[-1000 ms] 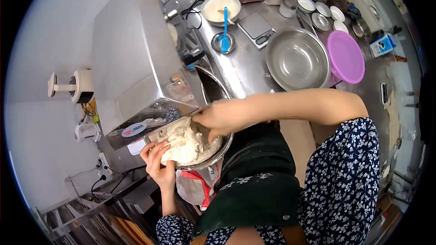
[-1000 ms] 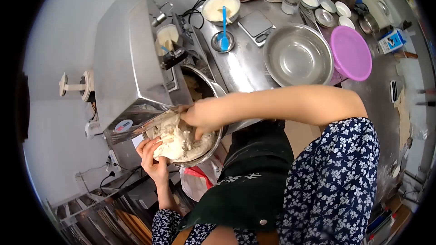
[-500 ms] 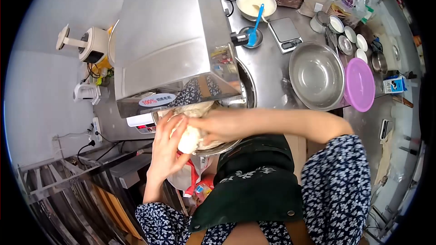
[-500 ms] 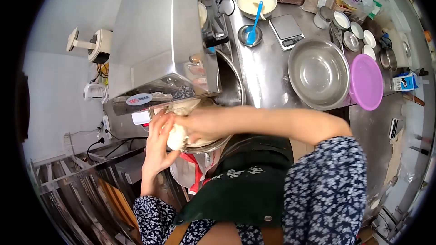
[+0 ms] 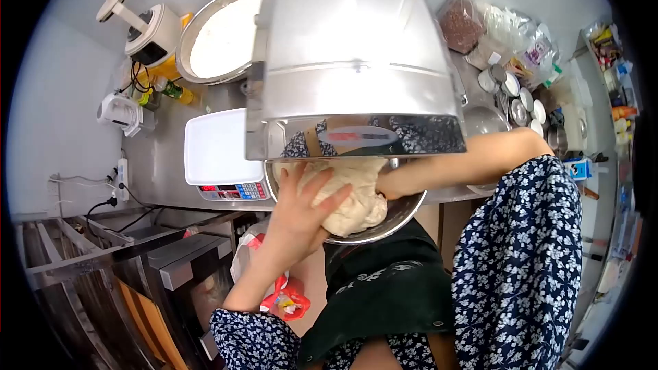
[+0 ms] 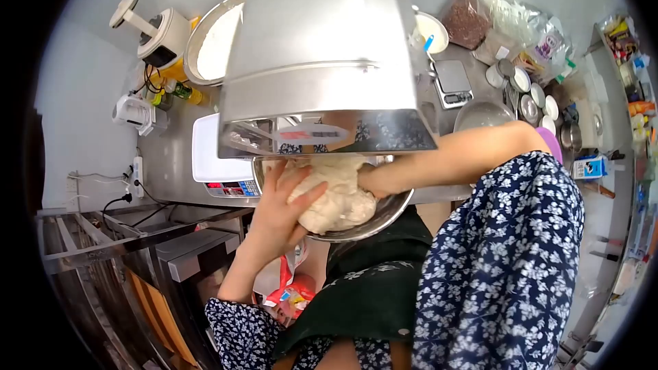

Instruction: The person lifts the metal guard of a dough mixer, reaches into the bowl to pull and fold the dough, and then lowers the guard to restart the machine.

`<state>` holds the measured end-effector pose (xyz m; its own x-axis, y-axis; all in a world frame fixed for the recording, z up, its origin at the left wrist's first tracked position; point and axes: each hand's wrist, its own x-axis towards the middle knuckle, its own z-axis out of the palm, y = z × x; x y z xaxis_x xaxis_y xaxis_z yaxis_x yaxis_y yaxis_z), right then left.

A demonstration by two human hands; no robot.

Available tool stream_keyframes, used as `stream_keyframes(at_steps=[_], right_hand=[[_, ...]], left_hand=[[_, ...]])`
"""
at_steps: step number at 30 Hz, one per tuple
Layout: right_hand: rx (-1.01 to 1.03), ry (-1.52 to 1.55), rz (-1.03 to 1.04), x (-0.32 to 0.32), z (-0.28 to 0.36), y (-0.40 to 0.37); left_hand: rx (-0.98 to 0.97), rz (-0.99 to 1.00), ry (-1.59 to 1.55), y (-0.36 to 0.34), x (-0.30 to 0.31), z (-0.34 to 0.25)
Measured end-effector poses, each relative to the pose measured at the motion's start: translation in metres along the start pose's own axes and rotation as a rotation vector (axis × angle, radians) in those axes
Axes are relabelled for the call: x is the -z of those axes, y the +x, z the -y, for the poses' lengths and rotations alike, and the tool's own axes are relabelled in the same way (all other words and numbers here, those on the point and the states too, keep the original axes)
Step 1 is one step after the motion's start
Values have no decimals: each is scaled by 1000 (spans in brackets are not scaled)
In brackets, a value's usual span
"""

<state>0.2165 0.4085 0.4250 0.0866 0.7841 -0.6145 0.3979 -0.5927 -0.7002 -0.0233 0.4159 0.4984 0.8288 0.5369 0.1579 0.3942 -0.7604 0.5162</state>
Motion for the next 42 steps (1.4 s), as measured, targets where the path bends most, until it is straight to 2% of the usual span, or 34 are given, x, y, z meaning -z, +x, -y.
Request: stream_keyframes(at_steps=[3, 7, 12, 15, 17, 19, 20, 23, 24, 27, 28, 29, 30, 31, 32, 33, 35, 37, 40, 42], right_hand=[[8, 34, -4, 0, -21, -5], [10, 83, 142, -3, -27, -15], [28, 20, 419, 13, -17, -7], [17, 6, 444, 46, -24, -16], [4, 8, 393, 58, -33, -29], [-29, 18, 353, 64, -46, -42], [-47, 26, 336, 63, -50, -48], [-68, 26, 308, 59, -47, -55], [-58, 20, 304, 59, -42, -57], [-16, 10, 307, 68, -14, -64], [15, -12, 312, 75, -7, -70], [80, -58, 315, 79, 1, -79], [180, -135, 316, 83, 7, -90], [465, -321, 256, 86, 6, -100], [606, -485, 209, 89, 1, -111], [743, -645, 161, 89, -5, -121], [784, -772, 143, 85, -5, -136], [870, -908, -51, 67, -8, -134], [824, -1019, -161, 52, -28, -114], [626, -758, -249, 39, -45, -80]], left_hand=[[32, -27, -22, -7, 7, 1], [90, -63, 61, -14, 3, 10], [136, -279, 29, -18, -27, 12], [257, -440, -16, -9, -60, -13], [514, -269, -93, -11, -63, -42], [459, -432, -156, 13, -79, -50], [518, -372, -246, 20, -69, -53], [536, -71, -230, 7, -69, -32], [477, -16, -228, 0, -67, -25], [275, -56, -316, -4, -33, -17], [274, -42, -304, -3, -18, -23], [261, -55, -165, -3, -9, -32], [246, -65, -26, -2, -3, -41], [232, -74, 113, -1, 2, -48], [57, -155, 388, 3, 8, -47], [7, -122, 388, 8, 6, -44], [-94, -54, 382, 25, -8, -42], [-114, -65, 477, 29, -17, -45], [-133, -76, 513, 39, -43, -43], [-119, -50, 452, 54, -64, -43]])
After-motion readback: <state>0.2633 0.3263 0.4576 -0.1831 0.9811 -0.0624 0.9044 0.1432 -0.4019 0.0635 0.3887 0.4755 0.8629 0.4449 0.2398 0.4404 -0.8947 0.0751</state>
